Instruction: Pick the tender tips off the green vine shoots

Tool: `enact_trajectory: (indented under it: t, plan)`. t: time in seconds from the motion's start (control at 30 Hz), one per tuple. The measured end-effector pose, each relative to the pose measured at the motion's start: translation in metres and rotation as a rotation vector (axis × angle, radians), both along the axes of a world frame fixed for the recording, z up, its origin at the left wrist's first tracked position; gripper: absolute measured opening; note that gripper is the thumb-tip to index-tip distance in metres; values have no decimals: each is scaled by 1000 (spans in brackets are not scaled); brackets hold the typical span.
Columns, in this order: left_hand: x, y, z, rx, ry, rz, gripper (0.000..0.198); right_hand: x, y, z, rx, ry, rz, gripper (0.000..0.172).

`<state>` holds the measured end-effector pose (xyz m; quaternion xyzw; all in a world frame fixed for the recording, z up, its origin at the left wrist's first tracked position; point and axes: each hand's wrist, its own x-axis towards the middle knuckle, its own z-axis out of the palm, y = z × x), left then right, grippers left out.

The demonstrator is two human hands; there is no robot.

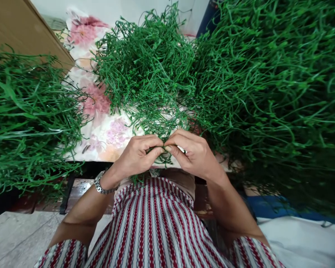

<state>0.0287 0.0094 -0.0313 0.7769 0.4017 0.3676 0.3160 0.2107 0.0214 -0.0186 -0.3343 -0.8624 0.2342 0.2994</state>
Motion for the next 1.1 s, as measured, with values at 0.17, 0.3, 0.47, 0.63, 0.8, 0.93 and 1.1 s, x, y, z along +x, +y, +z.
enact_trajectory:
  t: [0.17,0.3,0.47,0.63,0.8,0.93,1.1]
  plan:
    - [0,-8,2,118,158,8,14,1,-3,0,64,-229,34,25]
    - [-4,-12,8,142,338,-79,18,3,-2,-5,78,-256,151,31]
    - [-10,-11,10,112,309,-232,18,6,0,-8,-12,-137,325,34]
    - [-9,-11,-1,144,-233,-233,9,4,-1,-20,-222,369,424,28]
    - [-7,-12,-5,110,-214,-81,7,6,-12,-19,-90,526,-42,15]
    - [-5,-12,-1,65,-80,-3,7,6,-21,-10,109,399,-263,13]
    - [3,-14,-1,-9,-166,53,9,-10,-28,-22,33,287,-163,18]
